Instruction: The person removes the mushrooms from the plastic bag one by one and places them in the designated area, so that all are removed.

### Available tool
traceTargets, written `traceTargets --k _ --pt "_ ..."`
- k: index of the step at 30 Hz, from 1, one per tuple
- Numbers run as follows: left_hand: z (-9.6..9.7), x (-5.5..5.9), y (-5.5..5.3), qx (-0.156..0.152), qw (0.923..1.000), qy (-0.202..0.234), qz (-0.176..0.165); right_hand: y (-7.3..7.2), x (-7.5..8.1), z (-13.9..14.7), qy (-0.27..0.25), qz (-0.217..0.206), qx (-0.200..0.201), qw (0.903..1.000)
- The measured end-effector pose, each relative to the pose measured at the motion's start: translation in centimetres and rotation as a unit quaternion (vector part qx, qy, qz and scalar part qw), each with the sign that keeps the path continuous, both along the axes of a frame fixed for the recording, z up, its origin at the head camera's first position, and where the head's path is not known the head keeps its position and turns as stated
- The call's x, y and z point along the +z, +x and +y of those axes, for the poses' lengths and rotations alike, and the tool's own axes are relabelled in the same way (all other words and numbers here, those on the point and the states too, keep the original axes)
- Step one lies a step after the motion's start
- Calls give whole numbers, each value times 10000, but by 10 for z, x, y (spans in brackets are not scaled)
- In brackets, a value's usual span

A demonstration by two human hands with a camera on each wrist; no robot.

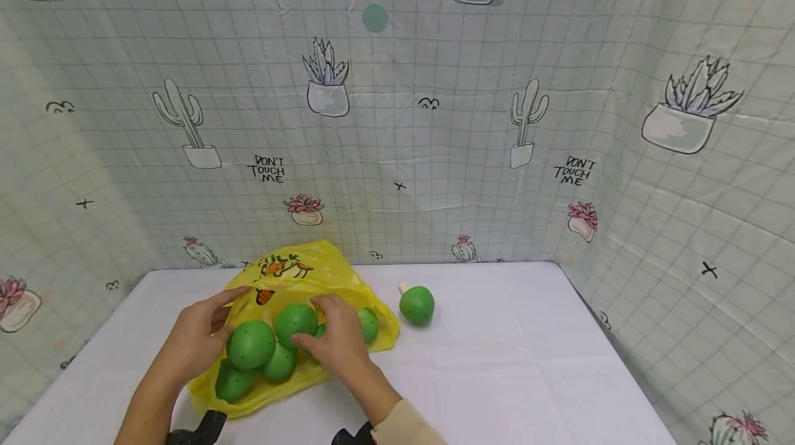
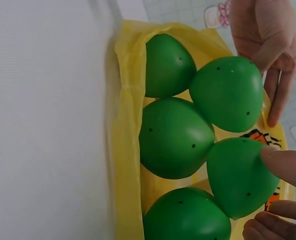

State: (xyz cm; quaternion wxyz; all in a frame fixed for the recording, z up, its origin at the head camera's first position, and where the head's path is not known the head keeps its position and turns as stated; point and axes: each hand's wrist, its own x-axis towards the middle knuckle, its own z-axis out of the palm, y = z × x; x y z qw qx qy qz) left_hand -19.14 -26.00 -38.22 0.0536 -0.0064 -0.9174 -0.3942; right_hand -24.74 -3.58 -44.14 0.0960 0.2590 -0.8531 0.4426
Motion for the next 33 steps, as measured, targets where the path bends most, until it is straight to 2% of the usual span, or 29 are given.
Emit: traceTargets --k 8,22,33 --pt "1 0 0 8 10000 -18 12 -1 -7 -5 149 -38 -4 9999" --pt "0 -1 2 -30 9999 -45 120 1 -9 -9 15 -172 -9 9999" --pt "0 1 3 50 10000 -42 51 3 -8 -9 -195 -259 5 9995"
